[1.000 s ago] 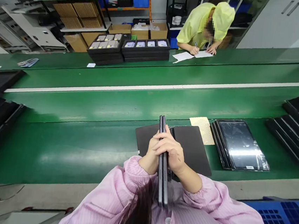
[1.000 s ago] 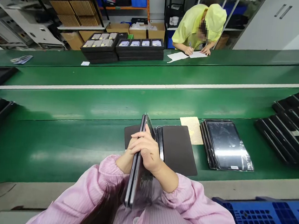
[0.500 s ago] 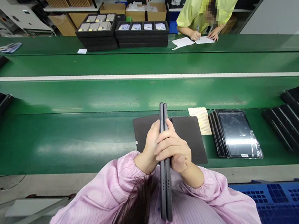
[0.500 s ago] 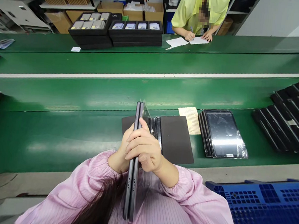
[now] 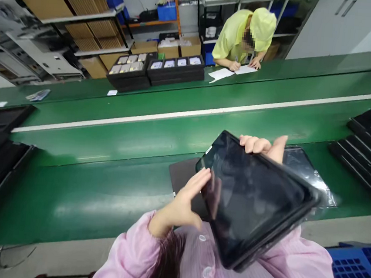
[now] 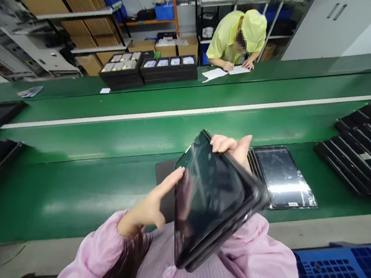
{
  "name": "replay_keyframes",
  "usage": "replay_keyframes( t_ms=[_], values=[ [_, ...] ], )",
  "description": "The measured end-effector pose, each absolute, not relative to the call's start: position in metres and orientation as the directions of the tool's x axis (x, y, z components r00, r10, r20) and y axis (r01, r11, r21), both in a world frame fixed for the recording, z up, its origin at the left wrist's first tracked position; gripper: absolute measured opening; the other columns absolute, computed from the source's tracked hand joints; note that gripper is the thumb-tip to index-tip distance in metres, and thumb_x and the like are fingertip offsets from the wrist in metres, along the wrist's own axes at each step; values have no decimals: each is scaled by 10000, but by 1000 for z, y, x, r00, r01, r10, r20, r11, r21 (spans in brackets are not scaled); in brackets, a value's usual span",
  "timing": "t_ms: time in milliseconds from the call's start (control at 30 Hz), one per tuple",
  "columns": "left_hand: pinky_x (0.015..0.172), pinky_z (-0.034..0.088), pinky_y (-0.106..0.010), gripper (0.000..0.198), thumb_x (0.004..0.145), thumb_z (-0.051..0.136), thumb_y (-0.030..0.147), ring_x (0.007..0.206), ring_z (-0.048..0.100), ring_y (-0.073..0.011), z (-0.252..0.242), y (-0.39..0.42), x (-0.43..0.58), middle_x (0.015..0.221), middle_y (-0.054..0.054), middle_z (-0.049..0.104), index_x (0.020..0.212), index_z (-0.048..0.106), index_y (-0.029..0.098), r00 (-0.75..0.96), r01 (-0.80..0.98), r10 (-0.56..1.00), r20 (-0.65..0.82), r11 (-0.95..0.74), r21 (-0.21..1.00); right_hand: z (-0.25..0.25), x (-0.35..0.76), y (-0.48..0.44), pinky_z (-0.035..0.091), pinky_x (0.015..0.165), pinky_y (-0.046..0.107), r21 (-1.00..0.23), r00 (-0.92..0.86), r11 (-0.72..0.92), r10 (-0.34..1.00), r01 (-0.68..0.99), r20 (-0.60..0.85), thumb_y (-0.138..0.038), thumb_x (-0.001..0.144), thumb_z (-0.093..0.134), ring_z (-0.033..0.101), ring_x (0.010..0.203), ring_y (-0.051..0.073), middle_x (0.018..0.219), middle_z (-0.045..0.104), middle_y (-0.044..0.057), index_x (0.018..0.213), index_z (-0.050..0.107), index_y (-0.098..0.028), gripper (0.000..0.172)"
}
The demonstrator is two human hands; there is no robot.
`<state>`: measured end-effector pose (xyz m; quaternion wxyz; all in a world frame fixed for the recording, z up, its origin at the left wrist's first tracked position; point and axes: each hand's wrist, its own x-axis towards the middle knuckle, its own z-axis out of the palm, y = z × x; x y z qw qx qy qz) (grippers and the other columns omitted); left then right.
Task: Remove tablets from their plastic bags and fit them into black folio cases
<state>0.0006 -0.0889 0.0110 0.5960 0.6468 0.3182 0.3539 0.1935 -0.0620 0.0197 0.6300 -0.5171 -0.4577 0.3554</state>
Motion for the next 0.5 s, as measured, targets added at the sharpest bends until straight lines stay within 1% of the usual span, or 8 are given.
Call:
replay_keyframes(
  t_ms=[33, 100, 167, 233, 300, 367, 400, 500],
  values=[
    [1186, 105, -473, 794, 446, 892, 339, 1380, 344, -351, 9, -91, -2, 1422, -142, 477, 1194, 660, 210, 571, 61, 809, 142, -214, 975, 20, 198, -55, 434, 948, 467, -968, 366, 248, 904, -27, 222, -773, 814, 288, 596, 848, 241, 653, 551, 51, 534, 481, -269, 608],
    [1185, 128, -478, 623, 508, 860, 218, 1327, 434, -336, 3, -94, 0, 1360, -147, 540, 1110, 702, 214, 493, 141, 842, 219, -326, 935, 18, 198, -46, 460, 902, 436, -926, 460, 320, 865, -199, 200, -751, 822, 285, 582, 821, 230, 642, 514, 40, 556, 445, -261, 580],
    [1143, 292, -429, 375, 595, 796, 152, 1177, 590, -304, -6, -97, 3, 1185, -141, 674, 962, 753, 218, 302, 119, 934, 189, -233, 965, 15, 186, -42, 476, 863, 415, -867, 510, 325, 854, -379, 97, -737, 807, 329, 574, 759, 221, 600, 485, 26, 551, 424, -254, 554],
    [1029, 447, -375, 294, 536, 819, 113, 1015, 673, -302, -12, -99, 0, 967, -133, 746, 812, 771, 204, 126, 45, 991, 37, -43, 998, 12, 169, -44, 485, 839, 407, -841, 485, 261, 874, -474, -2, -713, 779, 419, 586, 748, 223, 601, 522, 23, 573, 457, -247, 510],
    [917, 523, -371, 256, 483, 845, 141, 892, 702, -306, -12, -103, -8, 804, -113, 752, 720, 759, 183, -22, -31, 995, -99, 98, 995, 9, 157, -52, 482, 863, 402, -855, 400, 175, 916, -488, -41, -641, 737, 556, 612, 836, 232, 729, 626, 38, 680, 546, -228, 417],
    [842, 553, -392, 275, 535, 821, 225, 855, 705, -302, -6, -107, -19, 822, -109, 754, 793, 755, 155, -95, -178, 979, -179, 160, 971, 8, 154, -64, 467, 904, 380, -918, 245, 75, 969, -390, -25, -514, 693, 673, 609, 964, 229, 951, 677, 52, 855, 604, -211, 350],
    [820, 559, -400, 314, 564, 798, 254, 852, 706, -298, -2, -109, -24, 861, -111, 756, 853, 749, 142, -99, -272, 973, -211, 177, 946, 7, 156, -68, 467, 893, 362, -961, 168, 29, 986, -275, -18, -463, 680, 696, 607, 970, 220, 990, 676, 47, 889, 607, -212, 338],
    [738, 568, -375, 373, 536, 778, 242, 773, 708, -269, 8, -116, -33, 841, -100, 756, 887, 732, 124, -93, -493, 941, -326, 241, 836, 6, 171, -74, 466, 681, 298, -977, 27, -27, 999, 211, -22, -440, 715, 655, 576, 714, 172, 720, 611, -7, 691, 536, -217, 254]
  ],
)
